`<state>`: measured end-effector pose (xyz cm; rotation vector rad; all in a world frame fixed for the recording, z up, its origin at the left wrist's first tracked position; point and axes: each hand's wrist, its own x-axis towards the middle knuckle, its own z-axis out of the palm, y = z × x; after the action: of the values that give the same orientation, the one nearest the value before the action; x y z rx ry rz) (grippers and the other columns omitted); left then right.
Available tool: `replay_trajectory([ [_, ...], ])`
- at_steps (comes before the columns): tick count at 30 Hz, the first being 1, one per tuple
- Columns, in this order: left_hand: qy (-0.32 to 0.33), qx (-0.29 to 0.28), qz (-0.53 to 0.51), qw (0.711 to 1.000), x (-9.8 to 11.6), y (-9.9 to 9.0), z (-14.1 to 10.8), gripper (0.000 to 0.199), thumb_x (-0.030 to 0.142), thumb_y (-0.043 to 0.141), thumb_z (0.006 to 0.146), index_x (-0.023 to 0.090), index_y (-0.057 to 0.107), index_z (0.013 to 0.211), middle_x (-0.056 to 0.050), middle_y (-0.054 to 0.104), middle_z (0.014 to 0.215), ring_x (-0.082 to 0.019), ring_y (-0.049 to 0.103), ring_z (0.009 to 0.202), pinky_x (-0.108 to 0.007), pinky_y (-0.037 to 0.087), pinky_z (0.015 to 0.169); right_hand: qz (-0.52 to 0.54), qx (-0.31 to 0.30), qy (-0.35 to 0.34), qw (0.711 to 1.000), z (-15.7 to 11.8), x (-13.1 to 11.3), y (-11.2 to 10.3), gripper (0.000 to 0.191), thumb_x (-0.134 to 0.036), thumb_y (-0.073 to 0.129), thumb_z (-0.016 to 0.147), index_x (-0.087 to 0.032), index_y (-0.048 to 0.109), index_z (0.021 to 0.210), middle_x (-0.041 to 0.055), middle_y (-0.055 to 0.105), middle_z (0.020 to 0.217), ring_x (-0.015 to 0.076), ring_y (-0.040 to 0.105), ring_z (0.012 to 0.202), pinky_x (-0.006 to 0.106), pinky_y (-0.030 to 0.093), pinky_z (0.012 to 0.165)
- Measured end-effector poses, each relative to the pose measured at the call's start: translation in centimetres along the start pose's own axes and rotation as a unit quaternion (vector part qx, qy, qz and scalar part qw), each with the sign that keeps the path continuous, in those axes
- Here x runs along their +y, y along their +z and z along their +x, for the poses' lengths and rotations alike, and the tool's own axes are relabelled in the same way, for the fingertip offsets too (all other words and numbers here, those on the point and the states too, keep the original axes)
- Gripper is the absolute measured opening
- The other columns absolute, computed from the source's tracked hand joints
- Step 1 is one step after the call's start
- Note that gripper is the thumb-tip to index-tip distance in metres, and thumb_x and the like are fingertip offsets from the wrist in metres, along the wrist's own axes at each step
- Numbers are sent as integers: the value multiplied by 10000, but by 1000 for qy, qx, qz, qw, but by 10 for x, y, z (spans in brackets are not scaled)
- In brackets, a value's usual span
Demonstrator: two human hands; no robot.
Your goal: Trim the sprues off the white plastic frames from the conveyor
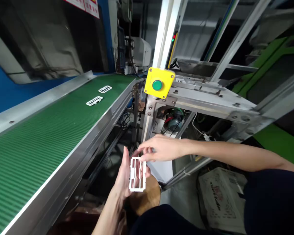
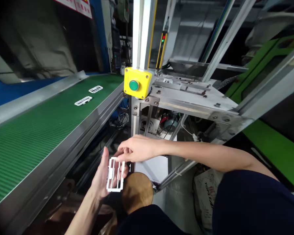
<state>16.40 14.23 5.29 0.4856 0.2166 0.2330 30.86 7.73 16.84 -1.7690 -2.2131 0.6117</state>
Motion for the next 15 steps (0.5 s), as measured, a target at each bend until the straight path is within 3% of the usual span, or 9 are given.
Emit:
replay_trajectory([
  [4, -50, -2, 10, 999, -5, 9, 6, 663, 624, 337, 853, 50, 594, 1065, -123, 667, 659, -197, 629, 511, -254, 496, 465, 179, -82, 25, 980, 1, 1, 11, 246, -285, 429, 881, -141, 626, 916, -27, 645, 592, 92, 636, 600, 203, 485, 687],
  [8, -44, -18, 14, 999, 0, 13, 1, 562, 532, 328, 904, 66, 585, 1085, -145, 687, 793, -219, 664, 664, -301, 536, 619, 244, -85, 86, 962, 0, 8, 12, 214, -284, 451, 864, -122, 591, 856, -17, 612, 555, 89, 583, 488, 188, 457, 525],
  [11, -43, -42, 7, 998, 3, 11, 1, 466, 433, 356, 929, 54, 601, 1043, -167, 675, 892, -227, 660, 746, -320, 533, 692, 180, -51, 90, 978, 2, 15, 10, 216, -314, 486, 858, -130, 596, 827, -10, 616, 573, 88, 583, 520, 192, 462, 560],
  [13, -33, -43, -4, 999, 3, 8, 3, 409, 380, 379, 933, 55, 615, 1007, -165, 667, 913, -227, 653, 772, -328, 530, 723, 76, 30, 78, 994, 1, 16, 12, 233, -328, 476, 873, -138, 610, 878, 20, 652, 695, 111, 615, 644, 225, 483, 652],
  [15, -4, -17, -21, 1000, 4, 6, 7, 329, 328, 410, 931, 90, 615, 1027, -129, 670, 899, -206, 651, 765, -327, 528, 748, -60, 131, 36, 989, -4, 15, 19, 290, -366, 462, 885, -142, 599, 1008, 70, 657, 936, 155, 613, 853, 280, 489, 765],
])
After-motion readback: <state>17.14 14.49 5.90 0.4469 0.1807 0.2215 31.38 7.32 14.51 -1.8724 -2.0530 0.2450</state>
